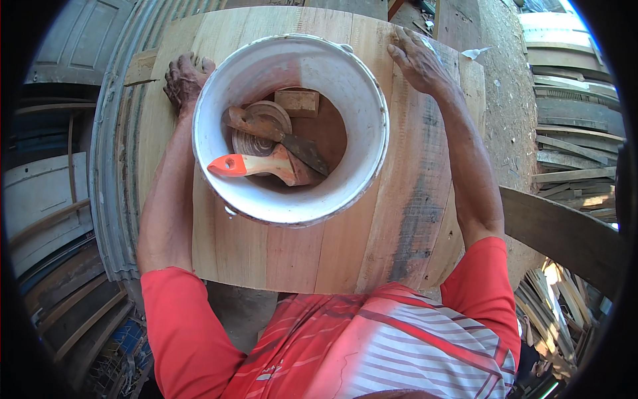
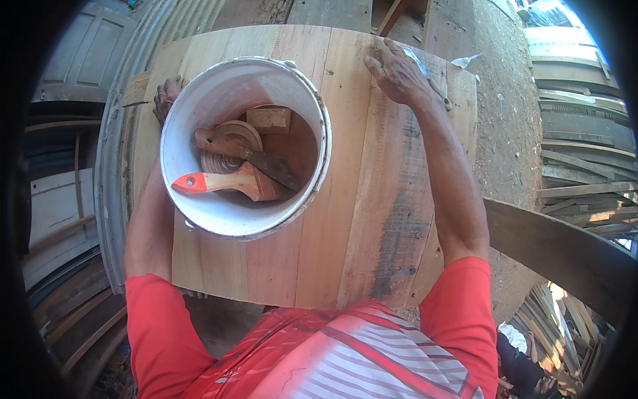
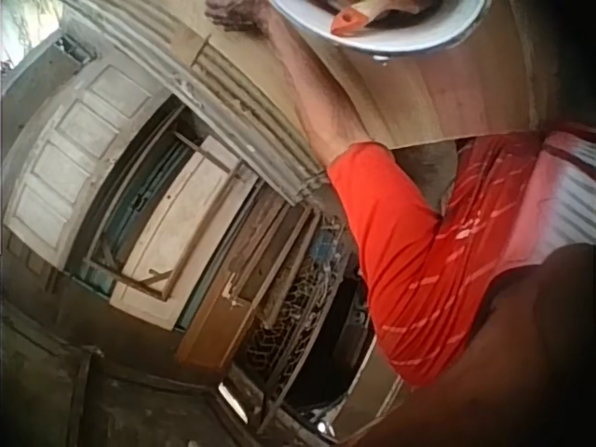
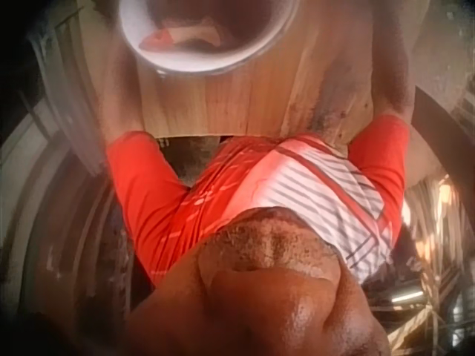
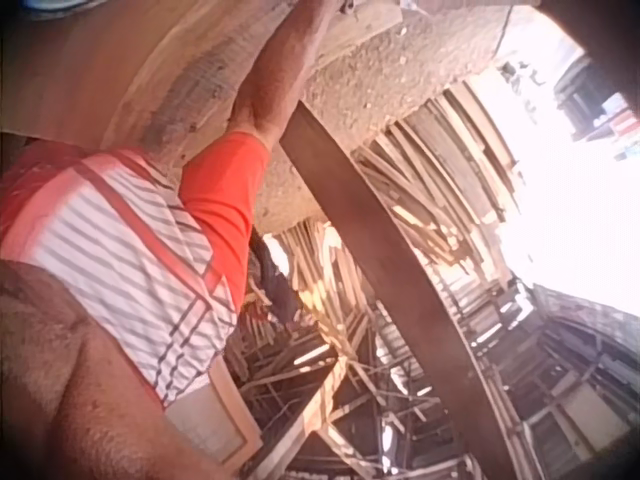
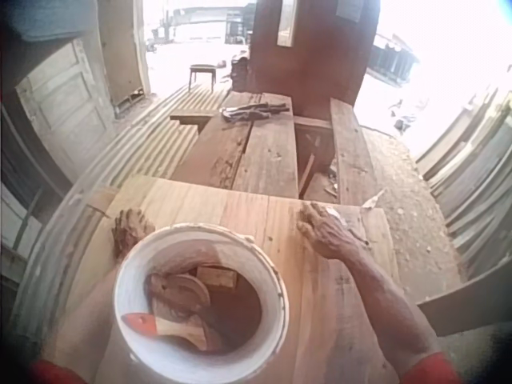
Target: The person applies wood putty to the seams and imperfections of a wooden tabletop using a putty knife and smooths it over by hand.
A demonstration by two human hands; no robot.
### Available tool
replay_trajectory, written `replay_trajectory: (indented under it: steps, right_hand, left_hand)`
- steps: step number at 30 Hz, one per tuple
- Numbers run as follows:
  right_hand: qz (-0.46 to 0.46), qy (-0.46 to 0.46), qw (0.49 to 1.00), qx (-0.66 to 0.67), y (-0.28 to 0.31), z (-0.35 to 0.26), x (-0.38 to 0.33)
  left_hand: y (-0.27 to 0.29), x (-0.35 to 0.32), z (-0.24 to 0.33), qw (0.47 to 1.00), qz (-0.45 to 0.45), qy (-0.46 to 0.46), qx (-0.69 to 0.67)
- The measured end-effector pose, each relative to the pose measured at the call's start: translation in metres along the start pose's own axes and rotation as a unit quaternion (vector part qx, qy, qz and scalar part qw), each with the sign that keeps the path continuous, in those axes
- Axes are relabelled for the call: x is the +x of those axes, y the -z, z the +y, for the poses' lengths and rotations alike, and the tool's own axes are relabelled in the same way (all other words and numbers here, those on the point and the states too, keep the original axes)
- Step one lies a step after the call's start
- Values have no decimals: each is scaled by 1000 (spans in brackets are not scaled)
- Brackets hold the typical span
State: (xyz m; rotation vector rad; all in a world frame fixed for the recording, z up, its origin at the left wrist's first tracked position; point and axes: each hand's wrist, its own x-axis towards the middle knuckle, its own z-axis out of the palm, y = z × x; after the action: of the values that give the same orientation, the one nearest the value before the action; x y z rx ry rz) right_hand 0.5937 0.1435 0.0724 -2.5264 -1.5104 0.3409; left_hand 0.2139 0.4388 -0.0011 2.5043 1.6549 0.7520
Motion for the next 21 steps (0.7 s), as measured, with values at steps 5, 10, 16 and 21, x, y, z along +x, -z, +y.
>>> replay_trajectory:
  steps: [5,10,16,21]
  right_hand:
    - [41,15,999,-30,-15,8,2]
    - [55,17,993,-108,-24,8,5]
    - [36,42,998,-25,-20,24,11]
    - [32,26,996,-79,-19,17,4]
  left_hand:
    - [-2,-2,-1,1000,-1,3,-4]
    - [-6,-4,-12,999,-27,16,13]
    - [-3,-4,-8,1000,-25,12,9]
    - [-6,-4,-10,1000,-26,11,7]
